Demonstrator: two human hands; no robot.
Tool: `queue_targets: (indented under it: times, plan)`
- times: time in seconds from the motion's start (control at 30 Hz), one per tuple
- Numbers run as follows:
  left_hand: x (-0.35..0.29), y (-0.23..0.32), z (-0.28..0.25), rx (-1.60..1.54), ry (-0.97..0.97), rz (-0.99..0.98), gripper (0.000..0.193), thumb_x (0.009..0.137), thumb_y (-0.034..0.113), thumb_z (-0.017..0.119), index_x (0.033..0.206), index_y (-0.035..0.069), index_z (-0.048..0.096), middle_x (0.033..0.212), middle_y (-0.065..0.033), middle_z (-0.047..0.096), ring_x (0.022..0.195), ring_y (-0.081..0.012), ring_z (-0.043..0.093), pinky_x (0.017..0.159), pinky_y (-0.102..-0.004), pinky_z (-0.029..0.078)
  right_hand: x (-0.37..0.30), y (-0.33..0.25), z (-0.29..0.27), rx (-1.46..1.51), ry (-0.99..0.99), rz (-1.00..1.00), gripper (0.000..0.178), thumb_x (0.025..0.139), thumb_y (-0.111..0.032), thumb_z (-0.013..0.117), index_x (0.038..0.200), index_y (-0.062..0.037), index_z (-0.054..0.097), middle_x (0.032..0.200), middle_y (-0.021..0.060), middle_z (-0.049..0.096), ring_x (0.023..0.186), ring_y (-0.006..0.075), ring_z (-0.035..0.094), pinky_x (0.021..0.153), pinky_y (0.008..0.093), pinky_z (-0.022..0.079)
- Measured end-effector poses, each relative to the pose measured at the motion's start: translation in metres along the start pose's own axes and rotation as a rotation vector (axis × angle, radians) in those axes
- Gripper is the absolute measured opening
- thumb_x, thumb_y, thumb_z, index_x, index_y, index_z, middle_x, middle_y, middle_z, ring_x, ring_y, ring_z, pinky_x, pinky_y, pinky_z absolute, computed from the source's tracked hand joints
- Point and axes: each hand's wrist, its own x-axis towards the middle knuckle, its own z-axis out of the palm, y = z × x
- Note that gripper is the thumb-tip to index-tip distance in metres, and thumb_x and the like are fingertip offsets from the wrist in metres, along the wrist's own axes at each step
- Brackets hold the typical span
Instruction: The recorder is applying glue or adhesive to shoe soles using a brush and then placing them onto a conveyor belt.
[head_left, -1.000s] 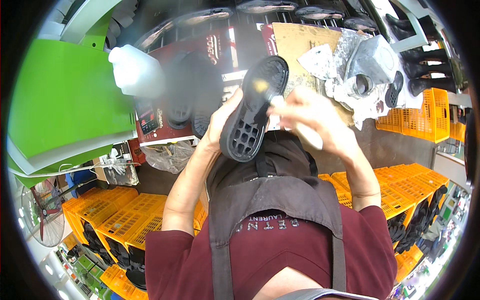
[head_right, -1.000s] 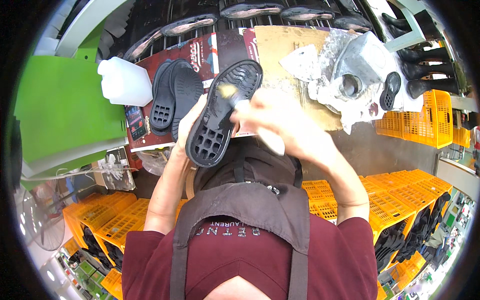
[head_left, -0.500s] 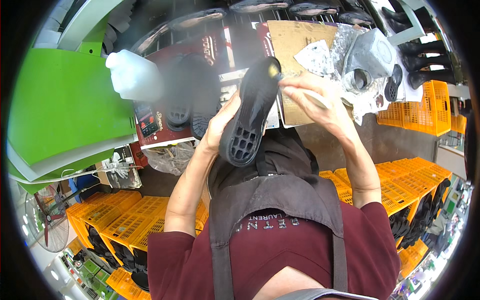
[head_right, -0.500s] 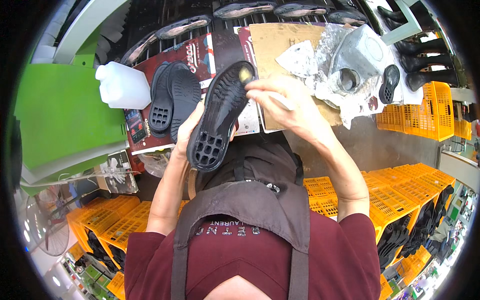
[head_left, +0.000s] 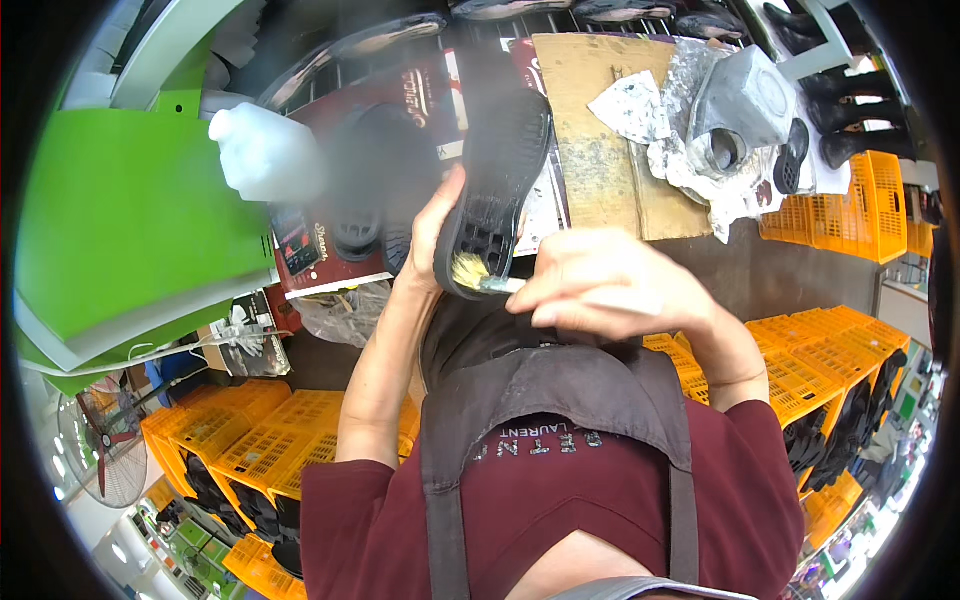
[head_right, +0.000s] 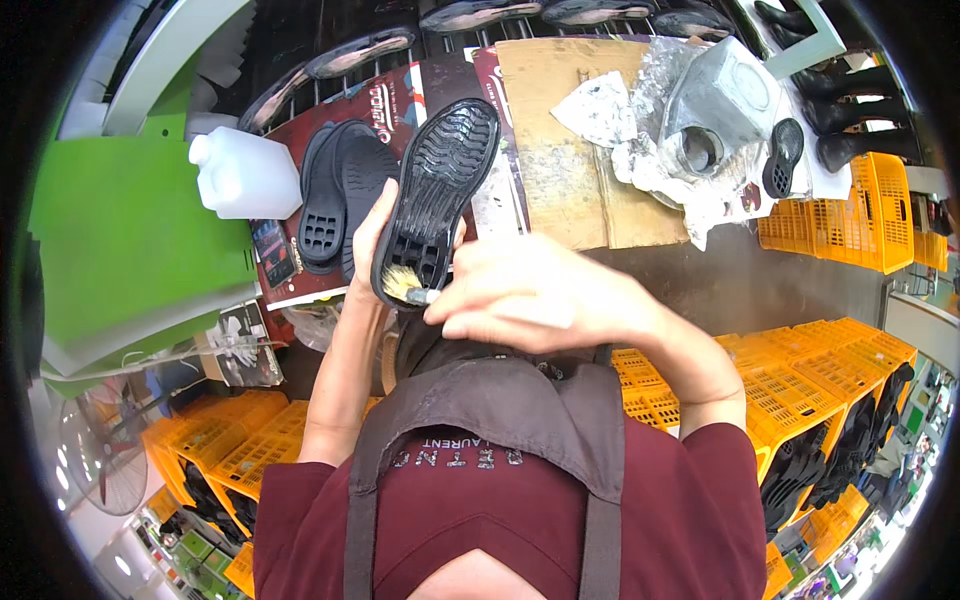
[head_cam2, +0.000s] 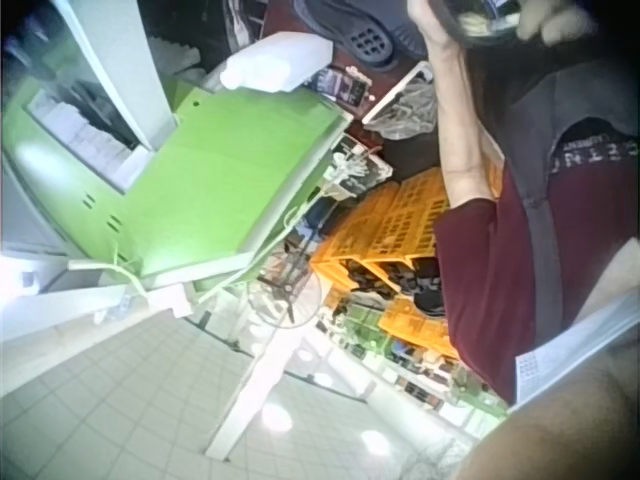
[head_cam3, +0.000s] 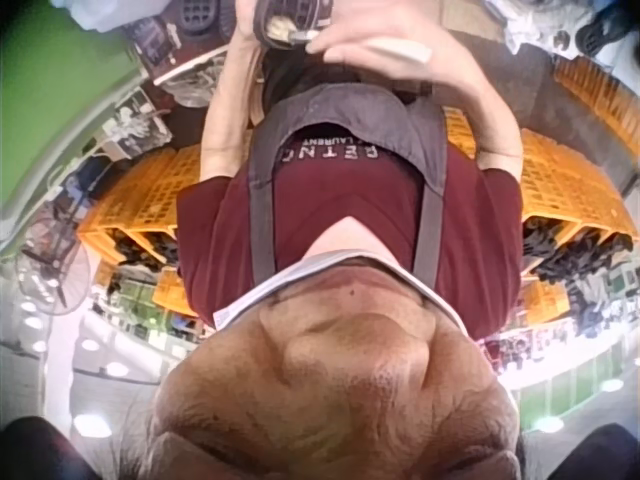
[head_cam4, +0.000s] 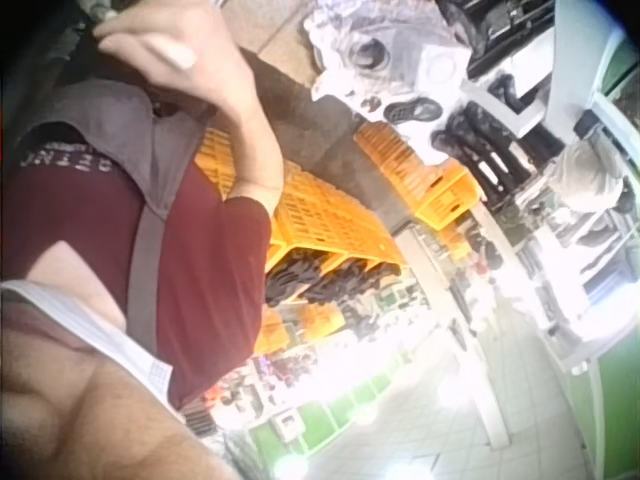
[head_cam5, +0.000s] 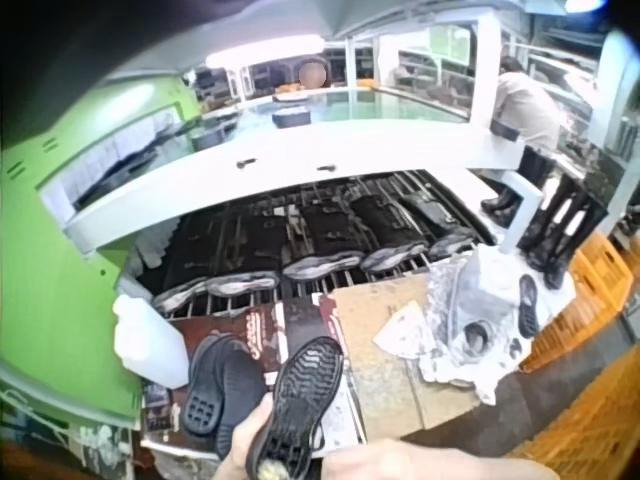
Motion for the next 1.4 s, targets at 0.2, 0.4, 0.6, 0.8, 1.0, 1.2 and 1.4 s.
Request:
queue_targets:
  times: [0.2, 0.4, 0.6, 0.8, 1.0, 1.2, 1.4]
  plan:
    - [-0.003, -0.002, 0.016, 0.114, -0.056, 0.051, 0.049, 0.102, 0.039, 0.029, 0.129, 0.002, 0.048, 0.098, -0.0108, 0.063, 0.08, -0.0177, 0.062, 0.072, -0.0298, 0.052, 0.009, 0.045, -0.06, 0.113, 0.282, 0.827, 0.021, 0.083, -0.021, 0.067, 0.091, -0.0031, 0.073, 0.079, 0.0105, 0.069, 0.072, 0.0174, 0.065, 0.067, 0.0282, 0.05]
    - [-0.001, -0.001, 0.014, 0.039, -0.014, 0.055, 0.045, 0.103, 0.034, 0.029, 0.133, 0.004, 0.044, 0.104, -0.0092, 0.062, 0.085, -0.0177, 0.062, 0.075, -0.0293, 0.053, -0.01, 0.042, -0.025, -0.568, 0.187, 0.038, 0.022, 0.085, -0.016, 0.065, 0.106, -0.0087, 0.065, 0.09, 0.0076, 0.065, 0.082, 0.0241, 0.062, 0.069, 0.0322, 0.049]
    - [-0.001, 0.008, 0.023, -0.151, 0.177, -0.099, 0.044, 0.101, 0.035, 0.035, 0.119, 0.0, 0.054, 0.103, -0.0139, 0.064, 0.083, -0.0227, 0.065, 0.075, -0.0337, 0.055, -0.004, 0.023, -0.034, -0.179, -0.146, 0.127, 0.026, 0.08, -0.01, 0.069, 0.105, -0.0144, 0.069, 0.084, 0.0061, 0.056, 0.079, 0.023, 0.055, 0.067, 0.0342, 0.045]
    - [0.0, 0.005, 0.016, 0.044, -0.001, -0.091, 0.048, 0.102, 0.035, 0.032, 0.132, 0.0, 0.043, 0.1, -0.0181, 0.063, 0.071, -0.0239, 0.063, 0.065, -0.0335, 0.054, -0.013, 0.049, -0.061, -0.444, 0.112, 0.307, 0.018, 0.083, -0.013, 0.067, 0.1, -0.0059, 0.069, 0.081, 0.0097, 0.061, 0.074, 0.0258, 0.059, 0.067, 0.0342, 0.047]
    - [0.01, -0.004, -0.002, 0.405, 0.101, 0.158, 0.045, 0.103, 0.034, 0.027, 0.128, 0.001, 0.044, 0.096, -0.015, 0.062, 0.079, -0.0202, 0.062, 0.073, -0.0309, 0.052, -0.014, 0.033, -0.034, -0.121, 0.167, 0.231, 0.015, 0.089, -0.01, 0.061, 0.097, 0.0, 0.069, 0.088, 0.0117, 0.069, 0.078, 0.0216, 0.065, 0.071, 0.0289, 0.051]
    - [0.021, 0.004, 0.026, 0.163, -0.118, -0.006, 0.046, 0.103, 0.037, 0.03, 0.139, 0.008, 0.035, 0.106, -0.0072, 0.059, 0.086, -0.0156, 0.06, 0.078, -0.0301, 0.052, -0.009, 0.031, -0.038, -0.213, 0.348, 0.231, 0.014, 0.086, -0.004, 0.062, 0.097, 0.0013, 0.069, 0.083, 0.0108, 0.067, 0.072, 0.0207, 0.062, 0.064, 0.03, 0.049]
    - [0.033, -0.019, 0.035, 0.109, -0.063, 0.005, 0.062, 0.1, 0.05, 0.021, 0.127, 0.0, 0.047, 0.111, -0.0154, 0.062, 0.093, -0.0205, 0.063, 0.082, -0.0323, 0.051, -0.032, -0.009, -0.065, 0.042, 0.539, 0.372, 0.014, 0.089, -0.007, 0.06, 0.096, 0.0016, 0.068, 0.079, 0.0093, 0.062, 0.067, 0.015, 0.057, 0.062, 0.0259, 0.046]
